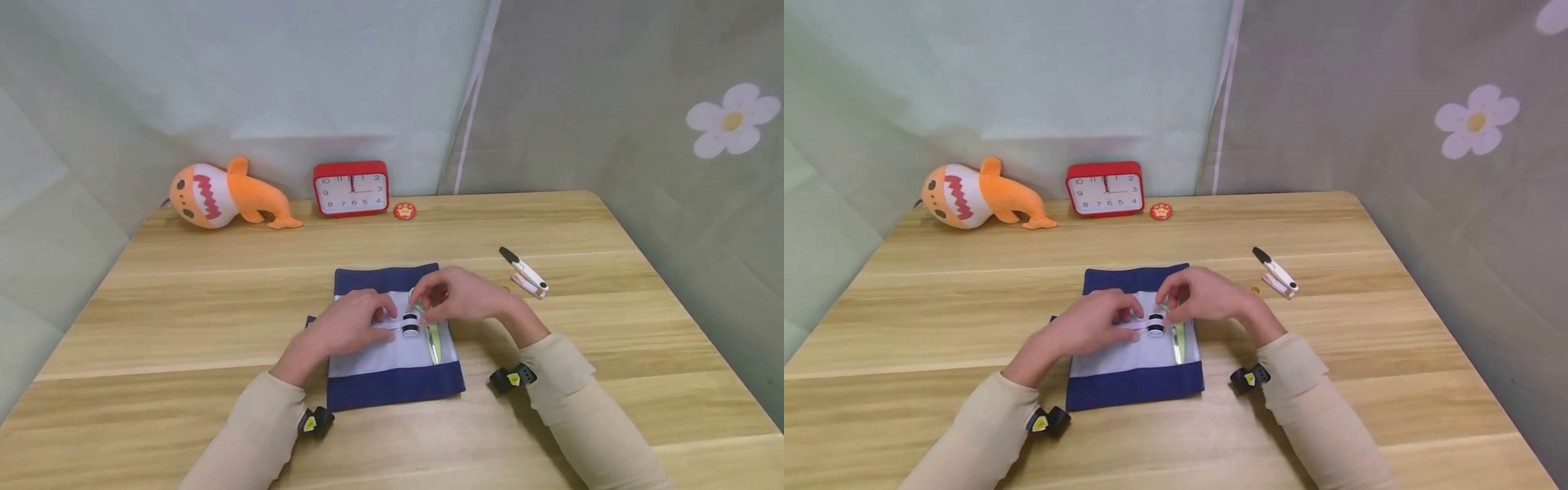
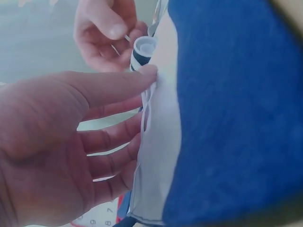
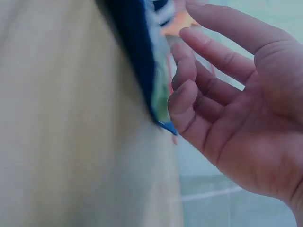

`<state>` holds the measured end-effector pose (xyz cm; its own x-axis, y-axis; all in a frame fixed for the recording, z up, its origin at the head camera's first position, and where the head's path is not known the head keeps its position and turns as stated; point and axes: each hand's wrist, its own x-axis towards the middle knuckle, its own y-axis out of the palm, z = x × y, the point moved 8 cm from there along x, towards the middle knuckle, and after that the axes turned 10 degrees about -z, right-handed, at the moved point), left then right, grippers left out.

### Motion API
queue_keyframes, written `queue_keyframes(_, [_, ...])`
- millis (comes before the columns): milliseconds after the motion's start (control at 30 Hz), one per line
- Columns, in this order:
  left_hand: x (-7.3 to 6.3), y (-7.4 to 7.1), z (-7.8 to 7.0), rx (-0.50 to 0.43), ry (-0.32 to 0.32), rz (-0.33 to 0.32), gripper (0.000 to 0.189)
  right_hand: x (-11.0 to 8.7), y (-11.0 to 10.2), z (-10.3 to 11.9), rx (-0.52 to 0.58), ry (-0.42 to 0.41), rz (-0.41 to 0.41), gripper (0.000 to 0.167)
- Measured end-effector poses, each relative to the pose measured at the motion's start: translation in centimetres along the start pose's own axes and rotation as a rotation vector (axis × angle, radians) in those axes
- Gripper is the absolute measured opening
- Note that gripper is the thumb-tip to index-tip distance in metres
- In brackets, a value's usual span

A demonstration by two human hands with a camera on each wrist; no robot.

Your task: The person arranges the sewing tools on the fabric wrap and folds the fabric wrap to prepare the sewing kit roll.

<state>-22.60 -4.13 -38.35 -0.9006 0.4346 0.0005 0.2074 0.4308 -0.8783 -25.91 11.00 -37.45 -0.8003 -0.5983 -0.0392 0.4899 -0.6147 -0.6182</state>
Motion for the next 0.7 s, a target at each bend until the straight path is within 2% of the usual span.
queue_keyframes(167, [-0.2,-0.1,0.3,0.003,0.019,-0.009,0.015,-1.2,-4.3,-0.3,0.011,0.051,-0.183,0.027])
queue_keyframes(400, [-0.5,0.0,0.4,0.000,0.058,-0.043,0.012,-5.1,-10.6,-3.6,-0.070,0.192,-0.425,0.032])
queue_keyframes(567, [-0.7,-0.2,0.3,0.002,0.083,-0.066,0.011,-8.5,-13.7,-7.0,-0.103,0.277,-0.545,0.035])
queue_keyframes(700, [-0.7,-0.2,0.5,-0.002,0.071,-0.066,0.011,-10.5,-14.8,-9.4,-0.122,0.353,-0.597,0.033])
